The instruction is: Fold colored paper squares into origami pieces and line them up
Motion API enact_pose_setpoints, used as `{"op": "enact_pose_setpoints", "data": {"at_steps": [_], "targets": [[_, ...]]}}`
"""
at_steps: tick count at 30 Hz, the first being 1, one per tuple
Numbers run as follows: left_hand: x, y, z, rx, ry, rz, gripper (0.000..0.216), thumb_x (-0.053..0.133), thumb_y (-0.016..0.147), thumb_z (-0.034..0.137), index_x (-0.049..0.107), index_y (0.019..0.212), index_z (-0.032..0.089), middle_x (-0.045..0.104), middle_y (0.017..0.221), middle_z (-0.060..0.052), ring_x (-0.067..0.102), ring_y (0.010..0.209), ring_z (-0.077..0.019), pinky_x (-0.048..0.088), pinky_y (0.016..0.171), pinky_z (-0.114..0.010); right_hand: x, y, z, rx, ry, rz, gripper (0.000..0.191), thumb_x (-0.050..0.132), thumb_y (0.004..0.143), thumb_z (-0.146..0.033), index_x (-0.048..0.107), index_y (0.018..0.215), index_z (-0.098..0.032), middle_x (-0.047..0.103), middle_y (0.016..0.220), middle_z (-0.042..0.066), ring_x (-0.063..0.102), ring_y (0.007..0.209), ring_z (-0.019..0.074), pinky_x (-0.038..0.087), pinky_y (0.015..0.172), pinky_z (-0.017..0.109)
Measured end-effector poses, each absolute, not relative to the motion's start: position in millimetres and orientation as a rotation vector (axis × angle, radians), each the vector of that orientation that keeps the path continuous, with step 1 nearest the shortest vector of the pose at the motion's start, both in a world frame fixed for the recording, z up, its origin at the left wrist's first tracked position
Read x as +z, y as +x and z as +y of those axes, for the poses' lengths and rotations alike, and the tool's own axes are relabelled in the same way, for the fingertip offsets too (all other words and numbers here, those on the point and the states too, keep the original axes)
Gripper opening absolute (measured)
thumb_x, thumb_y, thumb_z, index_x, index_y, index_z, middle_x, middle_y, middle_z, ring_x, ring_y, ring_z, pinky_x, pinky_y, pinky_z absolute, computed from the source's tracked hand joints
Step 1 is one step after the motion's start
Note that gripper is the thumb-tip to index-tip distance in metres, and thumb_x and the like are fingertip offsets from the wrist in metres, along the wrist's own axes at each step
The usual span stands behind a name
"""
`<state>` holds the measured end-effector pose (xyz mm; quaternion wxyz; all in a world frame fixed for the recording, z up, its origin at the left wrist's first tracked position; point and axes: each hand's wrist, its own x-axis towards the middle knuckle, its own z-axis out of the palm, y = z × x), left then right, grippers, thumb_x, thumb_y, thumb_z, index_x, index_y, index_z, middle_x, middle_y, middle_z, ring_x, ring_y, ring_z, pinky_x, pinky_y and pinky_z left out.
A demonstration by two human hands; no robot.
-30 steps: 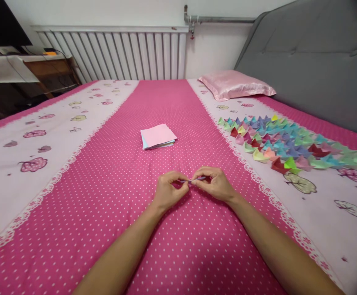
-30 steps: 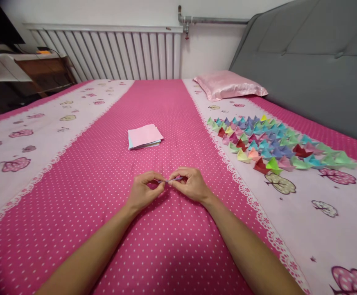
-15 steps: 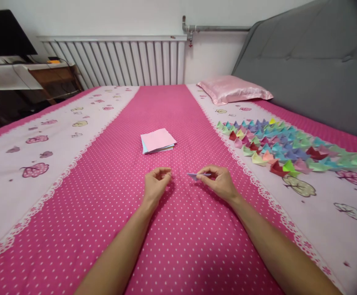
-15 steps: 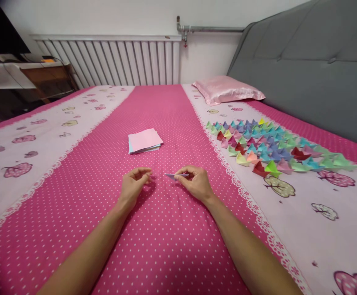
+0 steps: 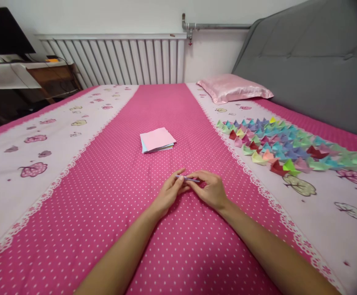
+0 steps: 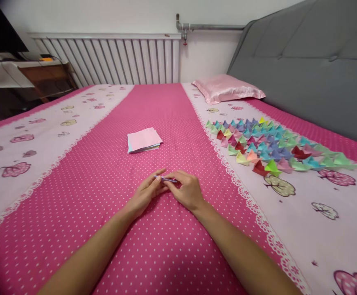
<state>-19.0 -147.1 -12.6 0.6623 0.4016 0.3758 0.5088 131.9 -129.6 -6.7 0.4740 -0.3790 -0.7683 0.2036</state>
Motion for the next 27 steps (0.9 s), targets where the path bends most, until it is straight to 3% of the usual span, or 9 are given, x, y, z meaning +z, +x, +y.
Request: {"op": "enact_pose_setpoints", "data": {"at_steps": [18,23,27], "targets": [[-8.9,-24.3,-143.6,1.056,1.233,1.001,0.040,0.054,0.082,0.038,0.058,0.115,0.016,0.058,0.123,-0.011,0.043,0.123,-0.0251,0.034,0.102,-0.042,-11.0,135.1,-124.2,1.045,-0.987,-1.720,0.022,0.063,0.076,-0.031,0.069,0.094,-0.019,0.072,0.090,0.005,0.068,0.078,0.0191,0.056,0.072,0.031],[-10.6,-22.6,-143.2,1.054,1.430,1.026,0.037,0.051,0.080,0.021,0.057,0.116,0.017,0.062,0.116,-0.008,0.054,0.110,-0.0219,0.039,0.097,-0.039,-13.9,134.5,-125.0,0.897,-0.960,-1.838,0.027,0.058,0.077,-0.020,0.065,0.103,-0.020,0.069,0.096,0.006,0.067,0.079,0.0173,0.056,0.070,0.029],[-18.0,-19.9,-144.2,1.080,1.729,1.166,0.050,0.047,0.069,0.004,0.056,0.117,0.017,0.064,0.110,-0.007,0.058,0.099,-0.0205,0.042,0.093,-0.038,-14.5,134.3,-125.8,0.743,-0.922,-1.918,0.037,0.054,0.071,-0.007,0.061,0.105,-0.021,0.066,0.097,0.004,0.065,0.071,0.0138,0.055,0.066,0.027]]}}
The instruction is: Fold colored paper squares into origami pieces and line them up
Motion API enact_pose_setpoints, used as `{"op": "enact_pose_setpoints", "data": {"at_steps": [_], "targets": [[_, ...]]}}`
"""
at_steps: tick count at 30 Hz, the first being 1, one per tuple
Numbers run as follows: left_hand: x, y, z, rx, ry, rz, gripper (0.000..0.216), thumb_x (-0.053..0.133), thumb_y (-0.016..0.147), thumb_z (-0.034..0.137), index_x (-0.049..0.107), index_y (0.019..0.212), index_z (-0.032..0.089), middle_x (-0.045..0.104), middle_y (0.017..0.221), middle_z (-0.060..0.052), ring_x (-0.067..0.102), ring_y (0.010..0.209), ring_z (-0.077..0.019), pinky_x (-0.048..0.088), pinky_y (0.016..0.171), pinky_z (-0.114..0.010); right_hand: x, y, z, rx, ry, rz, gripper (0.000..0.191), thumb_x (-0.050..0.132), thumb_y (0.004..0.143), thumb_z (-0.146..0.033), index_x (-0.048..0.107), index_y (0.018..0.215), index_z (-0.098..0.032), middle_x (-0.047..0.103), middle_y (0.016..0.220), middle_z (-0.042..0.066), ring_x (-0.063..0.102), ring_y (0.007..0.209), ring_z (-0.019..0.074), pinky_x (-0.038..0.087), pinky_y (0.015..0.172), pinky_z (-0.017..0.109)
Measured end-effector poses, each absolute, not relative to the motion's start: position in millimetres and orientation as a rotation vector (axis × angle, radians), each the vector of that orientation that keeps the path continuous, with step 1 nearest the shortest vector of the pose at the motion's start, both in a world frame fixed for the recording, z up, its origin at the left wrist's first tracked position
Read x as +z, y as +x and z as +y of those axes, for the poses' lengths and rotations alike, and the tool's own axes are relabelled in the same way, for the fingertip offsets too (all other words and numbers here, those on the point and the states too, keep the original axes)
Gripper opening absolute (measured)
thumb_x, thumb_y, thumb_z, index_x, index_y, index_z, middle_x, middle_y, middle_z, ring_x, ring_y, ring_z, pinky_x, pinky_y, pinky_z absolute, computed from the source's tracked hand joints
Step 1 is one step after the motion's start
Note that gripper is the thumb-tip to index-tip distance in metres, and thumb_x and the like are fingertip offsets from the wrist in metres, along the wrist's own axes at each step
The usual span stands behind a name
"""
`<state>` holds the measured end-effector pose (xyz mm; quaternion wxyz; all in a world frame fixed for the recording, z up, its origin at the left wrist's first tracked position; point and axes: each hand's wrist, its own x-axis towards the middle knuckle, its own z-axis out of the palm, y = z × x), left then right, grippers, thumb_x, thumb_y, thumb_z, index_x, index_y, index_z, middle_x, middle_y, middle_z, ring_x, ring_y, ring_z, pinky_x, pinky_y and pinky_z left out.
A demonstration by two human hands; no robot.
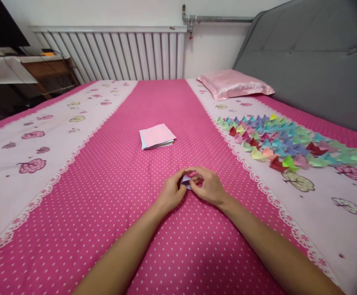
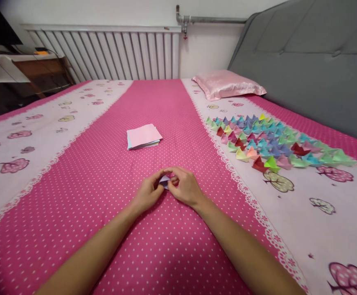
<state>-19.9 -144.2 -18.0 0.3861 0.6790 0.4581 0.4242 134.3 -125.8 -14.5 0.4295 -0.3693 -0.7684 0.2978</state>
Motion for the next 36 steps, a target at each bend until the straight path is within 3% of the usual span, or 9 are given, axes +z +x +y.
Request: {"op": "enact_pose_setpoints", "data": {"at_steps": [3,6,9,15,23,30,36], "targets": [[-22.8,-18.3,-145.0,1.169,1.727,1.234,0.061,0.050,0.067,0.003,0.048,0.126,0.019,0.060,0.115,-0.009,0.057,0.099,-0.0201,0.043,0.090,-0.037,-12.3,134.2,-125.4,0.704,-0.859,-1.928,0.038,0.050,0.070,-0.002,0.063,0.100,-0.022,0.063,0.095,0.004,0.062,0.078,0.0144,0.053,0.068,0.027],[-23.3,-16.8,-145.3,1.245,1.604,1.164,0.066,0.052,0.068,0.004,0.038,0.132,0.019,0.062,0.103,-0.008,0.058,0.088,-0.0167,0.045,0.081,-0.032,-9.9,133.6,-124.8,0.707,-0.811,-1.913,0.037,0.047,0.072,-0.001,0.067,0.093,-0.023,0.062,0.096,0.004,0.059,0.091,0.0162,0.050,0.078,0.030],[-18.0,-15.0,-146.0,1.279,1.435,1.056,0.066,0.053,0.067,0.005,0.037,0.130,0.017,0.062,0.088,-0.005,0.057,0.077,-0.0127,0.044,0.071,-0.025,-9.8,133.0,-124.1,0.787,-0.834,-1.855,0.035,0.047,0.073,-0.003,0.069,0.090,-0.023,0.060,0.098,0.005,0.058,0.094,0.0164,0.049,0.080,0.031],[-0.5,-12.9,-150.9,1.251,1.108,0.931,0.067,0.061,0.064,0.010,0.038,0.127,0.016,0.060,0.076,0.000,0.053,0.064,-0.0080,0.038,0.058,-0.019,-7.1,136.8,-123.3,0.912,-0.863,-1.794,0.032,0.048,0.071,-0.006,0.070,0.088,-0.023,0.061,0.100,0.006,0.058,0.095,0.0180,0.047,0.084,0.034],[2.1,-12.3,-150.1,1.286,1.057,0.907,0.068,0.072,0.064,0.020,0.040,0.123,0.017,0.062,0.081,-0.001,0.059,0.077,-0.0105,0.045,0.072,-0.024,-6.9,134.5,-123.8,0.959,-0.875,-1.743,0.013,0.065,0.073,-0.027,0.070,0.083,-0.021,0.065,0.090,0.006,0.062,0.085,0.0183,0.051,0.075,0.032],[-2.1,-16.4,-146.6,1.236,1.031,0.913,0.064,0.077,0.059,0.022,0.048,0.116,0.013,0.067,0.085,-0.005,0.062,0.081,-0.0131,0.048,0.079,-0.028,-16.0,133.7,-120.7,1.272,-0.896,-1.499,0.041,0.071,0.068,-0.029,0.061,0.107,-0.019,0.066,0.097,0.006,0.065,0.079,0.0165,0.053,0.071,0.029],[-6.5,-18.7,-144.8,1.214,1.163,1.076,0.040,0.078,0.056,0.027,0.062,0.090,0.012,0.069,0.083,-0.006,0.064,0.076,-0.0170,0.050,0.074,-0.031,-16.3,133.4,-120.0,1.400,-0.880,-1.438,0.026,0.071,0.067,-0.034,0.066,0.086,-0.016,0.070,0.085,0.005,0.065,0.079,0.0180,0.051,0.078,0.033]]}}
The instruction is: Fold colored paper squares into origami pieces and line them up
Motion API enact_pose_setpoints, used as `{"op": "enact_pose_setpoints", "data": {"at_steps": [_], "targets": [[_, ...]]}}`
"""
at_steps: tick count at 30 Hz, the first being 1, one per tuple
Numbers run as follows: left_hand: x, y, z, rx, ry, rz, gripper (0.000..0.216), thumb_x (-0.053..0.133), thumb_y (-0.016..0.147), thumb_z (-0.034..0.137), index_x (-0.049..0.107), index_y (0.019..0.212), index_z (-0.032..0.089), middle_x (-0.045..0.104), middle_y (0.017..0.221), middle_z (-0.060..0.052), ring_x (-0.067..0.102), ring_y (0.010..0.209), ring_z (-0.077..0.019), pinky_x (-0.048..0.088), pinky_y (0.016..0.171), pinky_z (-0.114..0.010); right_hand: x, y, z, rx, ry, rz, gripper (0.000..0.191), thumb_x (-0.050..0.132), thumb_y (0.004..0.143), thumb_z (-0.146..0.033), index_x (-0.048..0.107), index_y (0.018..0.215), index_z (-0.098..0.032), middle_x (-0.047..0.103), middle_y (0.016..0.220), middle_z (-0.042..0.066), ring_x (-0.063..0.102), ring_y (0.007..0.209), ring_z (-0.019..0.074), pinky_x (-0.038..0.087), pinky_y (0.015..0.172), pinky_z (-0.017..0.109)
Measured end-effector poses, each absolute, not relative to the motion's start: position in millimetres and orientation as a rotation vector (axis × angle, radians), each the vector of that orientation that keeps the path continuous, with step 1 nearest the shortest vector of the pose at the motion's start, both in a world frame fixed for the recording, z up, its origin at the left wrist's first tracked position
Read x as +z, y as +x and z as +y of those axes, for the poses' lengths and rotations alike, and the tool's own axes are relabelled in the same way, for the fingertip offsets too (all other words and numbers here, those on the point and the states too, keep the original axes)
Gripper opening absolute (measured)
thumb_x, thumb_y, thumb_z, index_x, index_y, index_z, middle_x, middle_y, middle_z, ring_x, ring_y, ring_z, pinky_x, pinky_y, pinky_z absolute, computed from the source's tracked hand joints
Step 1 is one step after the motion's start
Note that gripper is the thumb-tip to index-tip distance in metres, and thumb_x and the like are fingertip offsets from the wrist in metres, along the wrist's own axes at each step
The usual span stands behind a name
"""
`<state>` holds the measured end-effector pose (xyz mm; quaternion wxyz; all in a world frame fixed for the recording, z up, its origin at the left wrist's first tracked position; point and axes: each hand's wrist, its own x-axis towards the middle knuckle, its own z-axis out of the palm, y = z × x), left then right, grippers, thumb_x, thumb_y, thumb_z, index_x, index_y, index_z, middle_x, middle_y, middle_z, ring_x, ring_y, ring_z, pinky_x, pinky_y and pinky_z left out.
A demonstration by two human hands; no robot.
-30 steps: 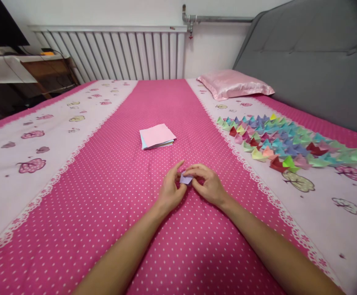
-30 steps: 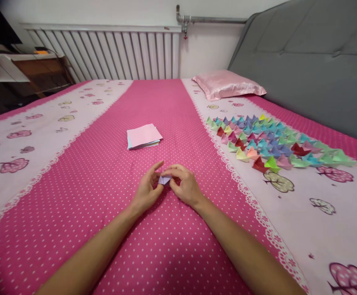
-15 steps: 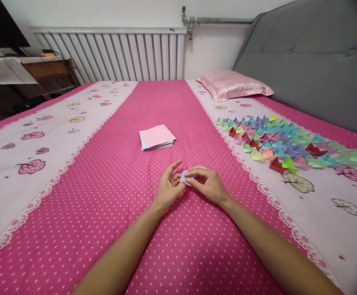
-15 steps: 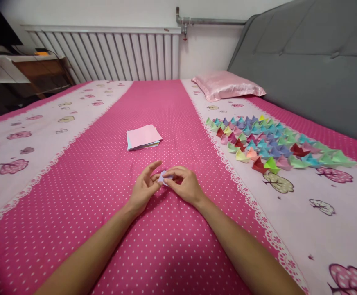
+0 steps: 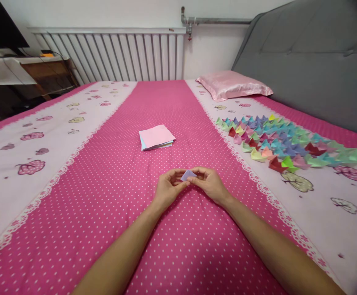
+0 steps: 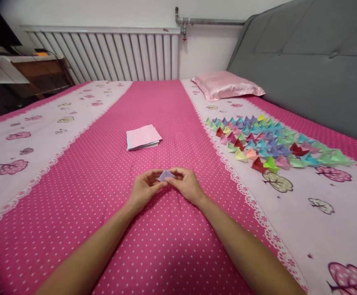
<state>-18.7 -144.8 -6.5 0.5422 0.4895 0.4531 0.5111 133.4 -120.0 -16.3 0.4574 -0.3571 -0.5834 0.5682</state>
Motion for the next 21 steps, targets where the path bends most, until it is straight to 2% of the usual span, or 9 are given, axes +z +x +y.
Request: {"op": "enact_pose_setpoints", "data": {"at_steps": [5,9,15,21], "targets": [[-6.1,-18.7,-145.3,1.204,1.280,1.187,0.033,0.074,0.061,0.032,0.064,0.086,0.014,0.068,0.076,-0.005,0.062,0.068,-0.0150,0.049,0.064,-0.027,-14.1,133.1,-121.9,1.479,-0.906,-1.385,0.027,0.074,0.064,-0.036,0.066,0.083,-0.017,0.070,0.081,0.004,0.065,0.075,0.0168,0.051,0.076,0.032],[-6.5,-18.3,-145.4,1.180,1.330,1.210,0.034,0.072,0.063,0.034,0.061,0.089,0.014,0.065,0.067,-0.002,0.056,0.055,-0.0099,0.044,0.053,-0.021,-11.0,133.0,-122.4,1.369,-0.934,-1.458,0.024,0.071,0.067,-0.038,0.068,0.078,-0.016,0.069,0.079,0.004,0.063,0.073,0.0158,0.049,0.075,0.030],[-9.5,-19.3,-143.8,1.141,1.371,1.199,0.035,0.072,0.063,0.034,0.059,0.089,0.014,0.063,0.066,-0.001,0.054,0.053,-0.0092,0.041,0.051,-0.021,-11.3,134.4,-119.8,1.303,-0.951,-1.457,0.024,0.068,0.069,-0.038,0.069,0.076,-0.015,0.069,0.074,0.004,0.062,0.067,0.0149,0.048,0.068,0.029],[-10.5,-22.4,-144.2,0.999,1.341,1.198,0.031,0.070,0.063,0.043,0.064,0.068,0.013,0.062,0.059,-0.001,0.050,0.051,-0.0092,0.037,0.050,-0.022,-11.4,136.0,-119.0,1.273,-0.972,-1.420,0.021,0.069,0.069,-0.037,0.071,0.075,-0.017,0.071,0.074,0.003,0.063,0.067,0.0156,0.049,0.068,0.030]]}}
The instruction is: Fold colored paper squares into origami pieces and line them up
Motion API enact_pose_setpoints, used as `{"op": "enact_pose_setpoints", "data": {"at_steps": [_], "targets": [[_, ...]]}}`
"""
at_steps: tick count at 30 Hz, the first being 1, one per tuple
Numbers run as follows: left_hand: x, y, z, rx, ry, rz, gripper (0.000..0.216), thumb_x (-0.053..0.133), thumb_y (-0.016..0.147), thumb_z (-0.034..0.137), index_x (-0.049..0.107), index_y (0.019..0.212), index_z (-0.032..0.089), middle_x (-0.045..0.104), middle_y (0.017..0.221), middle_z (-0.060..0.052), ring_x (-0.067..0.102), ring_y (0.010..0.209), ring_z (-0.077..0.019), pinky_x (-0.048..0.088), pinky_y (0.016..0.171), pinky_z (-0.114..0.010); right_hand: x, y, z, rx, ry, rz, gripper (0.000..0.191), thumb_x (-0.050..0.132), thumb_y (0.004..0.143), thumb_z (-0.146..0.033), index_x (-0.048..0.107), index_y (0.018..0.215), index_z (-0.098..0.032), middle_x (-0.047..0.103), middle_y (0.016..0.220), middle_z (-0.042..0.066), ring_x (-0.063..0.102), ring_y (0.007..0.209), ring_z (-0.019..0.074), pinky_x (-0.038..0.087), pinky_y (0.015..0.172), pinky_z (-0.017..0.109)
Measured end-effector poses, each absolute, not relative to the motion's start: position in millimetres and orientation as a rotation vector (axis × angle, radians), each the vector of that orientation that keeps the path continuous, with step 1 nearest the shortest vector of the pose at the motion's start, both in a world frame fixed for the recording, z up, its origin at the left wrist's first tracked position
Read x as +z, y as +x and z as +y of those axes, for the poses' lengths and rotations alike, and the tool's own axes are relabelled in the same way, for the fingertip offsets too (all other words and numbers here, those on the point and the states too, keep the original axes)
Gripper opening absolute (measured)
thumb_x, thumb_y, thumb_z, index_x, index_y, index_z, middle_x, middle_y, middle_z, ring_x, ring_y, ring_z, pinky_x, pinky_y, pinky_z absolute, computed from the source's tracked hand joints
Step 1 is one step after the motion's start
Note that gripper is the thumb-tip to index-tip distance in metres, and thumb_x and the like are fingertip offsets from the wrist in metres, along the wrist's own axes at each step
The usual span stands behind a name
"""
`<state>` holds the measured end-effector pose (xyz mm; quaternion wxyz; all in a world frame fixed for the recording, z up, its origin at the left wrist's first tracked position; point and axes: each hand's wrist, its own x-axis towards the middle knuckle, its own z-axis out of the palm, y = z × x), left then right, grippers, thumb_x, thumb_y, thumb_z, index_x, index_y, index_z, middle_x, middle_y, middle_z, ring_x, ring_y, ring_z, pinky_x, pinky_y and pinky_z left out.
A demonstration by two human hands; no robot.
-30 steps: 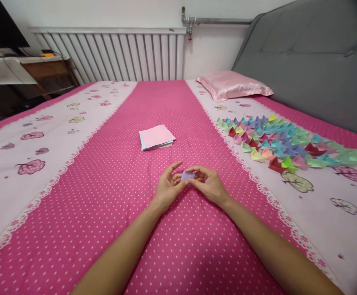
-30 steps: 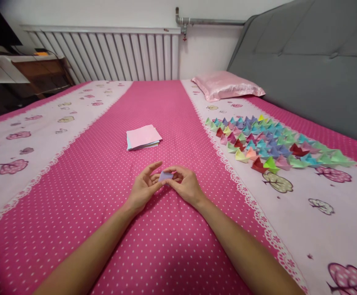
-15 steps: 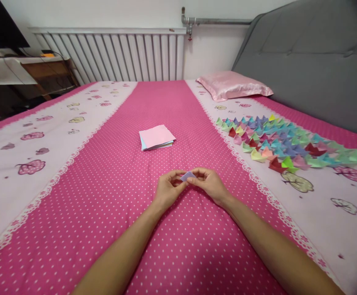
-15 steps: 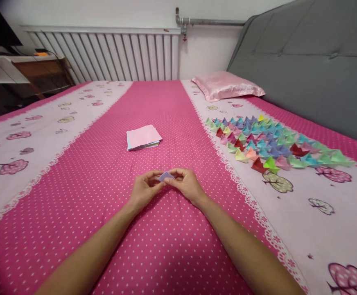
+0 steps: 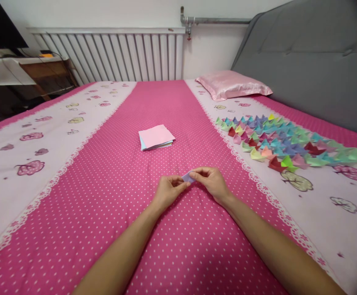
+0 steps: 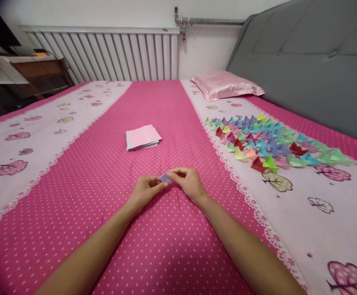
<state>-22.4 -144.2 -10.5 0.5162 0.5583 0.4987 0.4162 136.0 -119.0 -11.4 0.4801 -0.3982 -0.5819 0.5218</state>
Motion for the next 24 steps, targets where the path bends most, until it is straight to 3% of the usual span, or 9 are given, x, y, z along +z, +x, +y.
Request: {"op": "enact_pose_setpoints", "data": {"at_steps": [6,14,24], "targets": [[-10.5,-23.1,-144.8,0.994,1.355,1.186,0.031,0.069,0.065,0.043,0.062,0.063,0.013,0.059,0.056,0.002,0.046,0.049,-0.0071,0.033,0.050,-0.021,-9.5,134.4,-120.2,1.430,-0.987,-1.284,0.026,0.072,0.064,-0.040,0.069,0.073,-0.016,0.068,0.070,0.002,0.059,0.060,0.0124,0.047,0.059,0.025],[-9.0,-22.3,-145.3,1.006,1.168,1.055,0.028,0.070,0.067,0.039,0.060,0.064,0.013,0.063,0.062,-0.001,0.051,0.054,-0.0076,0.038,0.057,-0.021,-12.6,139.3,-114.7,1.677,-0.917,-1.152,0.023,0.072,0.066,-0.037,0.069,0.072,-0.015,0.064,0.066,0.000,0.050,0.054,0.0068,0.039,0.052,0.019],[-7.9,-23.0,-144.7,1.038,1.342,1.140,0.030,0.068,0.067,0.040,0.059,0.060,0.013,0.053,0.054,0.003,0.042,0.050,-0.0062,0.030,0.052,-0.021,-8.4,140.2,-115.8,1.820,-0.890,-1.036,0.020,0.074,0.064,-0.033,0.068,0.068,-0.014,0.060,0.062,-0.001,0.047,0.052,0.0054,0.035,0.047,0.016]]}}
